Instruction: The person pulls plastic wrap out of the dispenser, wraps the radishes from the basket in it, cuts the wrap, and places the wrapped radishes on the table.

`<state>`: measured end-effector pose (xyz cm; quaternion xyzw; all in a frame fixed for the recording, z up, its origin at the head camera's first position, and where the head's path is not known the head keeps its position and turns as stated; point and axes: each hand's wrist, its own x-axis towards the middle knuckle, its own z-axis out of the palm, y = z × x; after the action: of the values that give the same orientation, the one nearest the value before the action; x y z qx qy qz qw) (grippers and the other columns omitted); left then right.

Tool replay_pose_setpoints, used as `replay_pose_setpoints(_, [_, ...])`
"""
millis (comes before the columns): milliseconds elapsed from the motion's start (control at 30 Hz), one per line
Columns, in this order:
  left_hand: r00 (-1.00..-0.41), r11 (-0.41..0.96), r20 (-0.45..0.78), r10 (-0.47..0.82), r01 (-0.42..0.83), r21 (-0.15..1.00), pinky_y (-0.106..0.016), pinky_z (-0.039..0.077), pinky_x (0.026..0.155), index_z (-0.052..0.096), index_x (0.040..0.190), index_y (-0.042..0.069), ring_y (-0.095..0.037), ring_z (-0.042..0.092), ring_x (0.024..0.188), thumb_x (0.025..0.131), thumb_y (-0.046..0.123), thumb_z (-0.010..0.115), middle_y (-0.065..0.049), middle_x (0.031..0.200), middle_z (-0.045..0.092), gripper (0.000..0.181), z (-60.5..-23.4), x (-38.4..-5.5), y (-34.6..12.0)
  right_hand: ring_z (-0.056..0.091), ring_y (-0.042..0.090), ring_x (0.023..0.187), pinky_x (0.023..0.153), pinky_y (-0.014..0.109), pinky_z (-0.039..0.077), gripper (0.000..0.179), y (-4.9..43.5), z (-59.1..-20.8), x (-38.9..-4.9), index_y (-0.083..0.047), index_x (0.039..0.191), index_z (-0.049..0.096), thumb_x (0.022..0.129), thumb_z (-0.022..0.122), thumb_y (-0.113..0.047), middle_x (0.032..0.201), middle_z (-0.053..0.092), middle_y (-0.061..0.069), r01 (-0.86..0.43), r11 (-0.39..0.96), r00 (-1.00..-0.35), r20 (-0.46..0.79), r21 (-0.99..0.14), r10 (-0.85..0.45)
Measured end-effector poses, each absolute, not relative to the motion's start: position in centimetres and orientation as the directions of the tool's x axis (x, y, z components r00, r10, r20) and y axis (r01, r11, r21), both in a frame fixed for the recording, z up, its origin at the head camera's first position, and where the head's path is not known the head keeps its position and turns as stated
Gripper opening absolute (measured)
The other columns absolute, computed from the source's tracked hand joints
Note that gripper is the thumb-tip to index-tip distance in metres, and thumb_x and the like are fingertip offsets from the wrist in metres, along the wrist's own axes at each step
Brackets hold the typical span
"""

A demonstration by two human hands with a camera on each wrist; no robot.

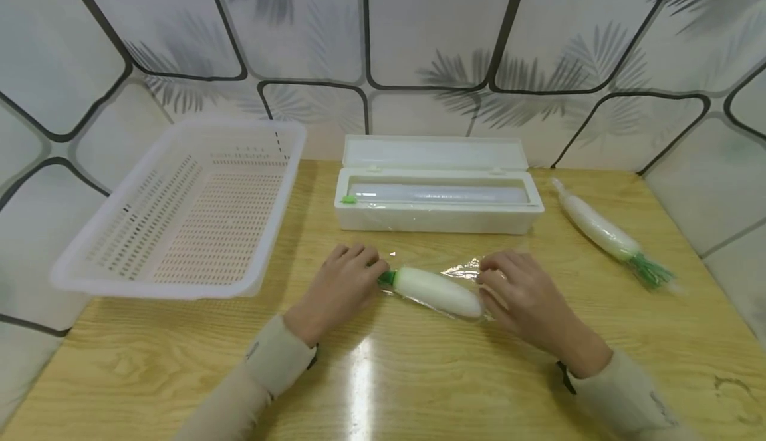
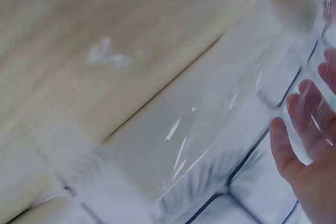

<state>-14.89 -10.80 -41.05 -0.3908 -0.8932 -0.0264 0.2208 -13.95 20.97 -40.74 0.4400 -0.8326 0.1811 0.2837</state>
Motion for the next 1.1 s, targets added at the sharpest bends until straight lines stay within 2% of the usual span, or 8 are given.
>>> replay_pose_setpoints(133, [-0.603,0.687,0.392,0.695,0.718,-0.114,-0.033,0.052,0.075,0.073,0.103,0.010,-0.023,0.062,0.095,0.083,0.008,0.076,-0.005,0.106,0.067,0.020,-41.2,-15.0,-10.9,0.061,0.030,0.091,0.070,0.046,0.051,0.033,19.5,-41.2,-13.0,-0.004,0.097,0.066,0.106,0.048,-0.031,0.101,0.064,0.012,-0.863,0.505,-0.396,0.590,0.023,-0.703])
replay_pose_setpoints(333, [-0.608,0.679,0.358,0.709,0.725,-0.113,-0.037,0.052,0.084,0.071,0.113,0.010,-0.024,0.062,0.102,0.087,0.022,0.082,-0.005,0.113,0.068,0.031,-41.3,-15.1,-10.9,0.065,0.033,0.094,0.074,0.049,0.055,0.040,19.3,-41.7,-13.2,0.002,0.111,0.063,0.080,0.076,-0.021,0.108,0.066,0.015,-0.839,0.543,-0.470,0.538,-0.026,-0.700])
replay_pose_setpoints(467, [-0.620,0.674,0.347,0.704,0.737,-0.052,-0.039,0.052,0.089,0.069,0.113,0.010,-0.024,0.063,0.104,0.088,0.027,0.081,-0.005,0.114,0.068,0.033,-41.1,-15.3,-10.7,0.068,0.030,0.087,0.070,0.046,0.059,0.031,19.5,-42.2,-13.9,0.003,0.108,0.065,0.100,0.064,-0.027,0.103,0.068,0.014,-0.844,0.528,-0.485,0.556,-0.095,-0.675])
replay_pose_setpoints(567, [-0.645,0.676,0.322,0.693,0.737,0.020,-0.037,0.051,0.086,0.068,0.111,0.010,-0.023,0.063,0.102,0.091,0.024,0.077,-0.004,0.111,0.068,0.026,-40.8,-15.4,-10.5,0.069,0.027,0.086,0.070,0.043,0.060,0.046,19.8,-42.2,-14.3,0.003,0.107,0.066,0.109,0.044,-0.037,0.102,0.068,0.013,-0.853,0.498,-0.492,0.554,-0.154,-0.671])
replay_pose_setpoints(633, [-0.662,0.677,0.303,0.685,0.733,0.070,-0.036,0.050,0.083,0.068,0.109,0.010,-0.022,0.063,0.100,0.092,0.022,0.075,-0.004,0.110,0.069,0.022,-40.7,-15.5,-10.4,0.068,0.024,0.087,0.070,0.041,0.060,0.036,20.0,-42.1,-14.6,0.002,0.108,0.066,0.107,0.053,-0.031,0.102,0.068,0.010,-0.852,0.481,-0.509,0.530,-0.204,-0.678])
replay_pose_setpoints(733, [-0.684,0.673,0.278,0.675,0.724,0.149,-0.036,0.047,0.082,0.067,0.105,0.012,-0.021,0.062,0.098,0.094,0.021,0.073,-0.002,0.107,0.070,0.015,-40.6,-15.7,-10.3,0.067,0.019,0.087,0.071,0.037,0.059,0.015,20.5,-41.8,-15.1,0.000,0.110,0.066,0.097,0.068,-0.007,0.103,0.068,0.008,-0.836,0.454,-0.549,0.478,-0.308,-0.686])
replay_pose_setpoints(833, [-0.708,0.672,0.236,0.665,0.706,0.222,-0.038,0.045,0.085,0.065,0.103,0.013,-0.021,0.061,0.099,0.097,0.020,0.070,0.000,0.107,0.070,0.010,-40.7,-16.0,-10.3,0.065,0.015,0.086,0.069,0.033,0.057,0.028,20.9,-41.5,-15.7,-0.001,0.111,0.067,0.086,0.071,0.011,0.103,0.069,0.006,-0.803,0.445,-0.590,0.422,-0.397,-0.689])
replay_pose_setpoints(1100, [-0.749,0.658,0.113,0.653,0.635,0.405,-0.048,0.044,0.095,0.066,0.104,0.013,-0.023,0.063,0.102,0.102,0.020,0.063,-0.001,0.106,0.071,0.008,-40.6,-16.9,-10.4,0.064,0.013,0.083,0.068,0.032,0.056,0.024,21.2,-41.1,-16.9,0.002,0.112,0.071,0.093,0.062,0.012,0.104,0.073,0.010,-0.717,0.521,-0.680,0.299,-0.463,-0.669])
